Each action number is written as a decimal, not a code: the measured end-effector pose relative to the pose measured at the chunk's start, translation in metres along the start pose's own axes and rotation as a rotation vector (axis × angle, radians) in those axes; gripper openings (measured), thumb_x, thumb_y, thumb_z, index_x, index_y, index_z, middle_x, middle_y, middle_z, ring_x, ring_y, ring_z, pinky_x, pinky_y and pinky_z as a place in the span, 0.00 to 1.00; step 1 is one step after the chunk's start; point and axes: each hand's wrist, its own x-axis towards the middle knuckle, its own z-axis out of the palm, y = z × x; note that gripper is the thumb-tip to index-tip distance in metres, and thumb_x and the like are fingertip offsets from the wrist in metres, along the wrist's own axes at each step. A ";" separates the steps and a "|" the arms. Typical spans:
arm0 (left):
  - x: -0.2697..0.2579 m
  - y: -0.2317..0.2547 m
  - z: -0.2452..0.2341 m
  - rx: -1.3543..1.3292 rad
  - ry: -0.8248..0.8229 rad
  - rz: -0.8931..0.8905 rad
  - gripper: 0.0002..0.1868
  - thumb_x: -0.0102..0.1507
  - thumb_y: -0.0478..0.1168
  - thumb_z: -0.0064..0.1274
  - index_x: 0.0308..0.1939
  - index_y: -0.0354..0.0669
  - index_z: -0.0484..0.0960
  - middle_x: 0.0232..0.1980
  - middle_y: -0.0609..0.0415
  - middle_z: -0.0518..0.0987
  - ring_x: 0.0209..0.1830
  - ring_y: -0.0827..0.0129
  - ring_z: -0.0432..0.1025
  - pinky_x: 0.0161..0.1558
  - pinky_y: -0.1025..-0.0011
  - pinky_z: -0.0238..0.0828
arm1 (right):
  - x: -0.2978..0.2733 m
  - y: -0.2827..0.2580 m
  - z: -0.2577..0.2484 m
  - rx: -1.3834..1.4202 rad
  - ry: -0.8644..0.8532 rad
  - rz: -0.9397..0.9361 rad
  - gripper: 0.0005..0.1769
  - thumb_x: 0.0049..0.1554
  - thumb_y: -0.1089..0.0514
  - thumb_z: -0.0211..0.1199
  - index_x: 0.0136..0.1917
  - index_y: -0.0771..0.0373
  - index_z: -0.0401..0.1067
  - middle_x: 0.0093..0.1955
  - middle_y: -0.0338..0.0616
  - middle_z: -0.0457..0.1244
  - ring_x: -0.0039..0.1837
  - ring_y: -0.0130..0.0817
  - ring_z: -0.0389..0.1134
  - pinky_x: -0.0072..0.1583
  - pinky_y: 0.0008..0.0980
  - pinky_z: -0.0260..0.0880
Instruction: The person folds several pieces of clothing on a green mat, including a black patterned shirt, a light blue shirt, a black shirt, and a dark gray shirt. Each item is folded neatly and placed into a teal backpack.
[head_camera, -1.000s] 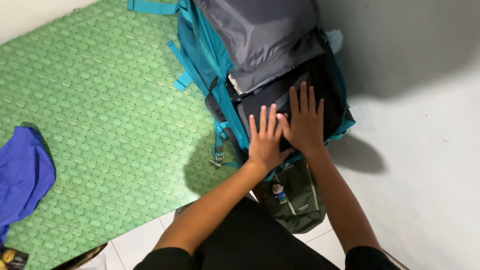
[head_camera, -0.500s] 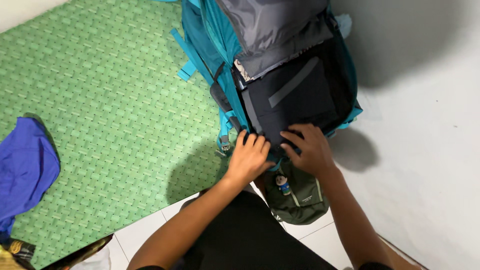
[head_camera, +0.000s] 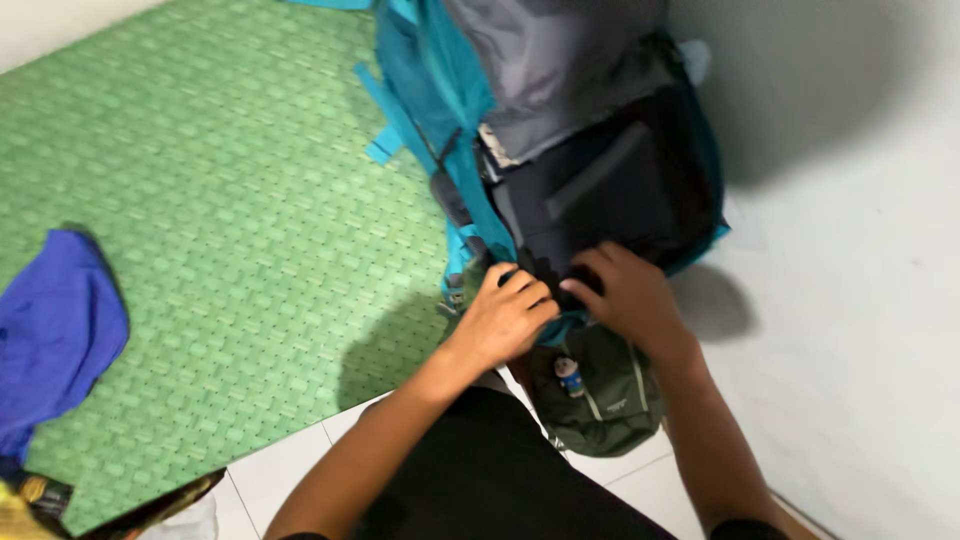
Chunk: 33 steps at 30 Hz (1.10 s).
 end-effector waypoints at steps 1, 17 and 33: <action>-0.002 0.002 -0.004 -0.017 0.037 -0.032 0.07 0.59 0.38 0.60 0.41 0.47 0.83 0.46 0.56 0.77 0.53 0.62 0.70 0.65 0.53 0.61 | -0.004 -0.005 0.000 -0.023 -0.017 0.069 0.14 0.55 0.47 0.70 0.44 0.59 0.77 0.40 0.49 0.66 0.43 0.50 0.68 0.44 0.45 0.67; -0.217 -0.023 -0.155 0.049 0.451 -0.738 0.08 0.62 0.35 0.57 0.46 0.44 0.83 0.46 0.53 0.79 0.49 0.55 0.73 0.51 0.59 0.67 | 0.050 -0.260 0.123 0.538 -0.320 -0.330 0.11 0.58 0.56 0.67 0.37 0.65 0.75 0.28 0.50 0.61 0.27 0.35 0.59 0.33 0.34 0.61; -0.551 -0.115 -0.332 0.802 0.844 -1.300 0.34 0.60 0.43 0.64 0.69 0.46 0.72 0.72 0.39 0.64 0.73 0.37 0.57 0.68 0.42 0.55 | 0.111 -0.585 0.402 0.379 -0.440 -0.652 0.16 0.53 0.60 0.67 0.55 0.63 0.74 0.51 0.51 0.69 0.50 0.49 0.71 0.51 0.44 0.71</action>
